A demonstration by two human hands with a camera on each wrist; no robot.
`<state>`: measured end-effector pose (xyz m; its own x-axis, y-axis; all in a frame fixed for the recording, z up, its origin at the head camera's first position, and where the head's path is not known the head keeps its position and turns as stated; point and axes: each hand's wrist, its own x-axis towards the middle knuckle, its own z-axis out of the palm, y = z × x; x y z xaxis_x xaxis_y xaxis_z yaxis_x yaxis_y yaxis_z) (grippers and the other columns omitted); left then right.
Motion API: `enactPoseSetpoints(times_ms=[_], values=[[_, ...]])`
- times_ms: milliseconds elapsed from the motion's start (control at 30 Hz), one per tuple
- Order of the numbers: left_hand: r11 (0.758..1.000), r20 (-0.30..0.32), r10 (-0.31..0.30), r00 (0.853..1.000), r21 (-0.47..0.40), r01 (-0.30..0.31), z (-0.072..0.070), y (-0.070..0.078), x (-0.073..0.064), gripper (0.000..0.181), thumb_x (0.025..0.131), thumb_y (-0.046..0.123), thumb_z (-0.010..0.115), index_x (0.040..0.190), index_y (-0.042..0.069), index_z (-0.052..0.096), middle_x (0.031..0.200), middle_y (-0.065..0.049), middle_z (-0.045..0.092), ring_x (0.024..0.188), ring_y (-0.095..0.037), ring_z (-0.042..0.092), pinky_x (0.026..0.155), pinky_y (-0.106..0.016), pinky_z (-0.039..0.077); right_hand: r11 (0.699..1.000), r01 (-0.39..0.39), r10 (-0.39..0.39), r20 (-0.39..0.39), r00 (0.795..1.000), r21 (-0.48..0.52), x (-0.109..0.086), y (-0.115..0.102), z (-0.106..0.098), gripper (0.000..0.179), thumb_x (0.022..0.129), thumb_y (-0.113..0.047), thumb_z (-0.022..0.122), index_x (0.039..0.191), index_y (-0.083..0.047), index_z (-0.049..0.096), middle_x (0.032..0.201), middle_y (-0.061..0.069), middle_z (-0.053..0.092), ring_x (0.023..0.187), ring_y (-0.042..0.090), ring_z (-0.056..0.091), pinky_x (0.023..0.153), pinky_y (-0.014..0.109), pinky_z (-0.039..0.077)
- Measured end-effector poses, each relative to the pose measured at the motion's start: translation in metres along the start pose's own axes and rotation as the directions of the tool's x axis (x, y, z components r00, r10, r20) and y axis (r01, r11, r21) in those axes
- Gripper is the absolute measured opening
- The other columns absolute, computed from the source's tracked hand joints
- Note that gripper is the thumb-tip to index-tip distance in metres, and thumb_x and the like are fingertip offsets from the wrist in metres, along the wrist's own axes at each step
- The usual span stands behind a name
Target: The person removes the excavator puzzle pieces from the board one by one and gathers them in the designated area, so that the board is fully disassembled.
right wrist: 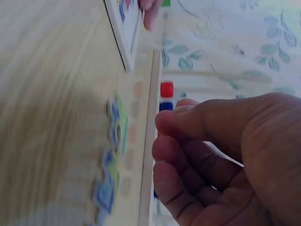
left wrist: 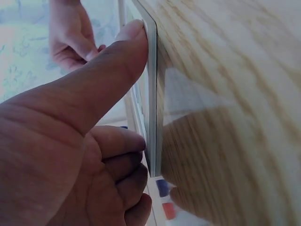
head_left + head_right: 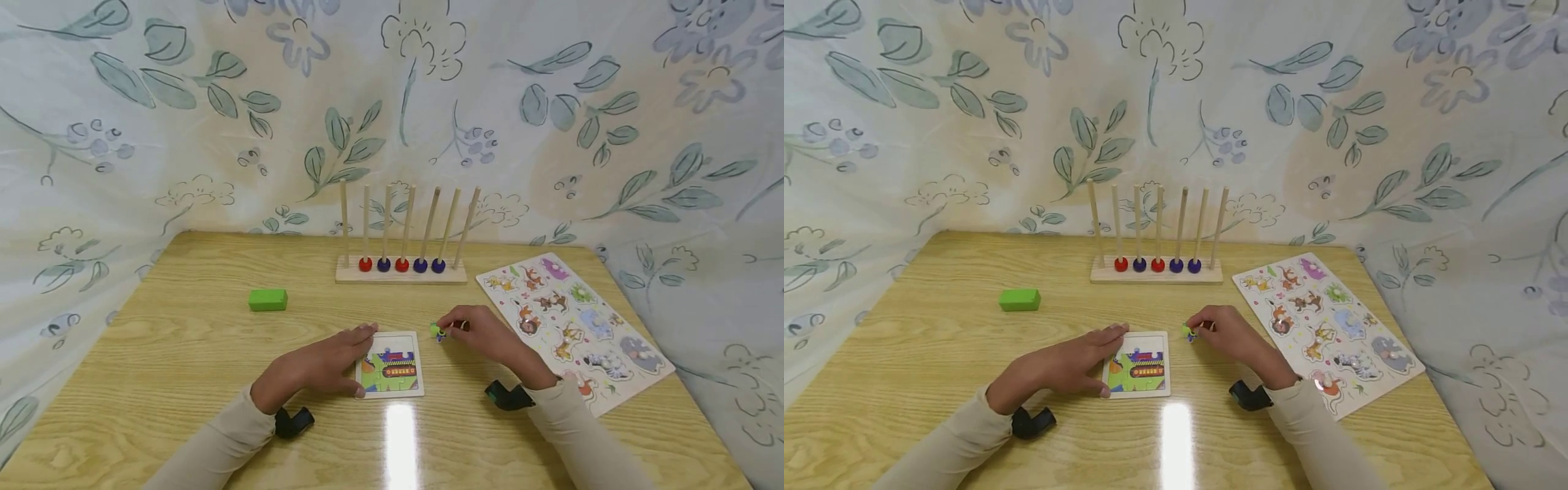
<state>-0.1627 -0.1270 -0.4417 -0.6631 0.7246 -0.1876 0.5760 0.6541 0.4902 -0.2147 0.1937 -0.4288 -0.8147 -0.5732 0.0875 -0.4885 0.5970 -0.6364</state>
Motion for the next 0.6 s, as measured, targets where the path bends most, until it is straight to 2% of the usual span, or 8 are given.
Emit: enactPoseSetpoints(times_ms=[133, 333, 600], values=[[1.0, -0.004, -0.008, 1.0, 0.007, 0.008, 0.001, -0.001, 0.002, 0.09, 0.087, 0.034, 0.074, 0.152, -0.003, 0.024, 0.161, -0.013, 0.014, 0.146, -0.031, 0.013, 0.114, -0.047, 0.02, 0.999, 0.017, -0.019, 0.04, 0.999, 0.032, 0.004, -0.007, 0.01, 0.016, 0.092, 0.001, 0.062, 0.102, -0.002, 0.074, 0.092, 0.001, 0.069, 0.078, 0.012, 0.058, 0.065, 0.027, 0.049], [1.0, -0.015, -0.018, 1.0, 0.009, 0.018, 0.001, -0.001, 0.006, 0.09, 0.084, 0.038, 0.076, 0.152, 0.0, 0.029, 0.161, -0.008, 0.017, 0.146, -0.028, 0.015, 0.114, -0.044, 0.023, 0.996, 0.027, -0.031, 0.048, 0.998, 0.086, 0.008, -0.013, 0.023, 0.017, 0.092, 0.002, 0.061, 0.1, -0.004, 0.075, 0.093, 0.0, 0.07, 0.077, 0.009, 0.057, 0.066, 0.026, 0.049], [1.0, -0.026, -0.03, 0.999, -0.001, 0.03, 0.003, -0.001, 0.006, 0.087, 0.084, 0.037, 0.076, 0.151, 0.004, 0.032, 0.161, -0.004, 0.02, 0.146, -0.024, 0.017, 0.113, -0.042, 0.026, 0.985, 0.05, -0.073, 0.138, 0.988, 0.163, 0.019, -0.029, 0.04, 0.017, 0.093, 0.0, 0.061, 0.103, -0.003, 0.075, 0.096, -0.001, 0.071, 0.079, 0.007, 0.058, 0.068, 0.025, 0.05]])
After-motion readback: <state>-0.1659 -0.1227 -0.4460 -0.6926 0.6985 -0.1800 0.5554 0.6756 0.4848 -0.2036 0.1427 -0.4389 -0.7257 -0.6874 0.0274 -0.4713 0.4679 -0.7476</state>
